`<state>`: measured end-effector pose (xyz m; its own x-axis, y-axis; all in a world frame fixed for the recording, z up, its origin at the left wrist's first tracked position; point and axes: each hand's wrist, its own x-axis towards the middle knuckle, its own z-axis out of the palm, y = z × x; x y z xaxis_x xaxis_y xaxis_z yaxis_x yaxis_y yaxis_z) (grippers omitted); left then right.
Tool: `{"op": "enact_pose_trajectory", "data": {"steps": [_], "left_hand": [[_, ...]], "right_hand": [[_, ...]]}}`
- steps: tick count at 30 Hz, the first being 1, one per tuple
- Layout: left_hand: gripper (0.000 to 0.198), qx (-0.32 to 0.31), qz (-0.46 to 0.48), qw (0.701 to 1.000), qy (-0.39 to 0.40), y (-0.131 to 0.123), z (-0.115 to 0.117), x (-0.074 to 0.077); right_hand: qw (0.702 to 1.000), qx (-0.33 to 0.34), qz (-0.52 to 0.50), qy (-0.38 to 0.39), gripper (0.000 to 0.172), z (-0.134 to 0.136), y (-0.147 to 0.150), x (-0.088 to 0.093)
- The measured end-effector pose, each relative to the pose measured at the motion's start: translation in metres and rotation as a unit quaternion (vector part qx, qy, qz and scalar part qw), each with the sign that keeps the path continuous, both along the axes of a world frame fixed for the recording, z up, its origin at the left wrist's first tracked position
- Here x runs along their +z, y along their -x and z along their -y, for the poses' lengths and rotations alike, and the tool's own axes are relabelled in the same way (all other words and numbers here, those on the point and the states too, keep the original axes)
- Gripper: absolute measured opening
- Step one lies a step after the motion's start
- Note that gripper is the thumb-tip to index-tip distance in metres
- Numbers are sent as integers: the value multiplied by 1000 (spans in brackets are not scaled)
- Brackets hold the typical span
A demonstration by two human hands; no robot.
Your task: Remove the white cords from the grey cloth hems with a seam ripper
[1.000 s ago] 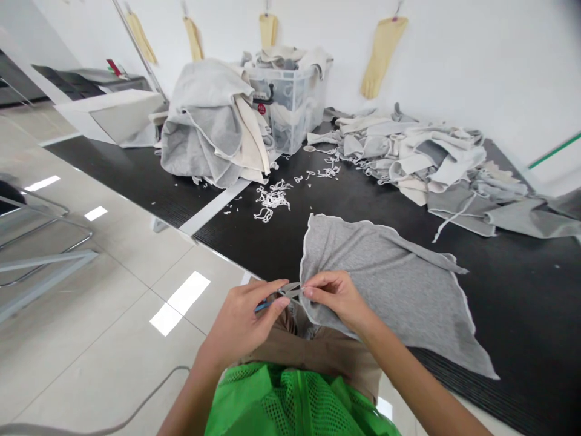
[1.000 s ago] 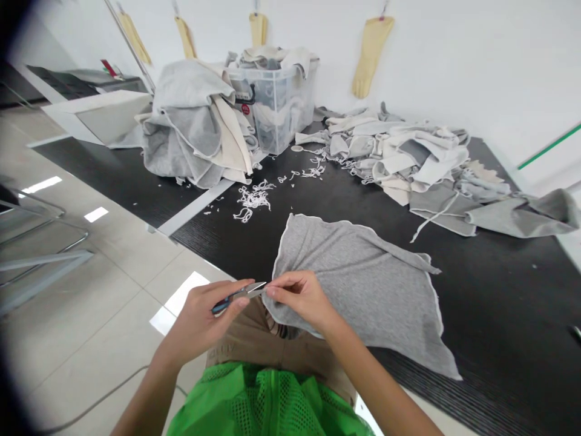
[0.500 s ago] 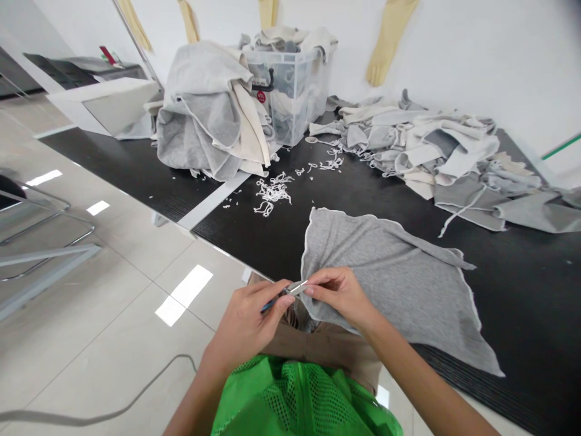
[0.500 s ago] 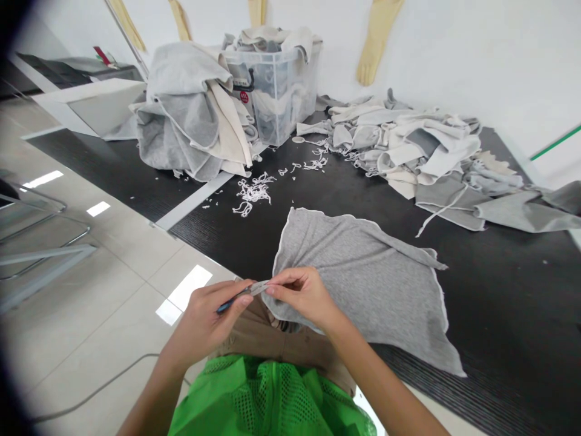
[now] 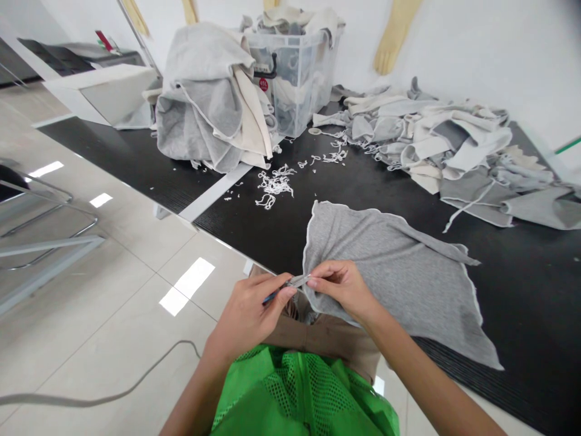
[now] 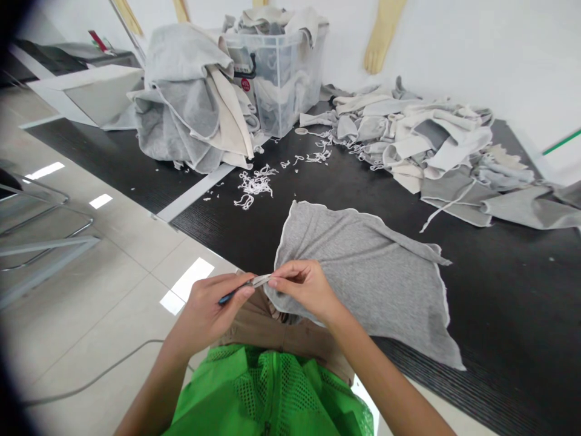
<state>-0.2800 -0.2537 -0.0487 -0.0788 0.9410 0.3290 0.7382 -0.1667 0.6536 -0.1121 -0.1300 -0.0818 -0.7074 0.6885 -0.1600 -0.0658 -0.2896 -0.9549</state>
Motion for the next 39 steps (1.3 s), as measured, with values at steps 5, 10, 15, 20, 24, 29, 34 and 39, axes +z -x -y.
{"op": "enact_pose_trajectory", "data": {"steps": [5,10,15,20,24,29,34,39], "left_hand": [[22,5,4,1000,10,0,0,0],[21,5,22,1000,19,0,-2,0],[22,10,59,998,27,1,-3,0],[28,60,115,990,58,7,-3,-5],[33,97,164,977,94,16,-2,-14],[34,137,217,960,112,24,-1,-25],[35,151,233,954,112,30,0,-26],[38,153,200,961,111,36,4,-22]], "right_hand": [[1000,2,-2,4,21,1,0,1],[1000,1,3,18,22,0,0,2],[1000,-5,5,22,22,0,0,1],[1000,-10,6,5,20,0,0,0],[999,-22,20,-20,19,0,0,0],[994,-40,47,-88,21,1,2,-2],[980,-35,82,-176,25,1,4,-1],[925,-55,119,-356,35,-19,-4,20]]}}
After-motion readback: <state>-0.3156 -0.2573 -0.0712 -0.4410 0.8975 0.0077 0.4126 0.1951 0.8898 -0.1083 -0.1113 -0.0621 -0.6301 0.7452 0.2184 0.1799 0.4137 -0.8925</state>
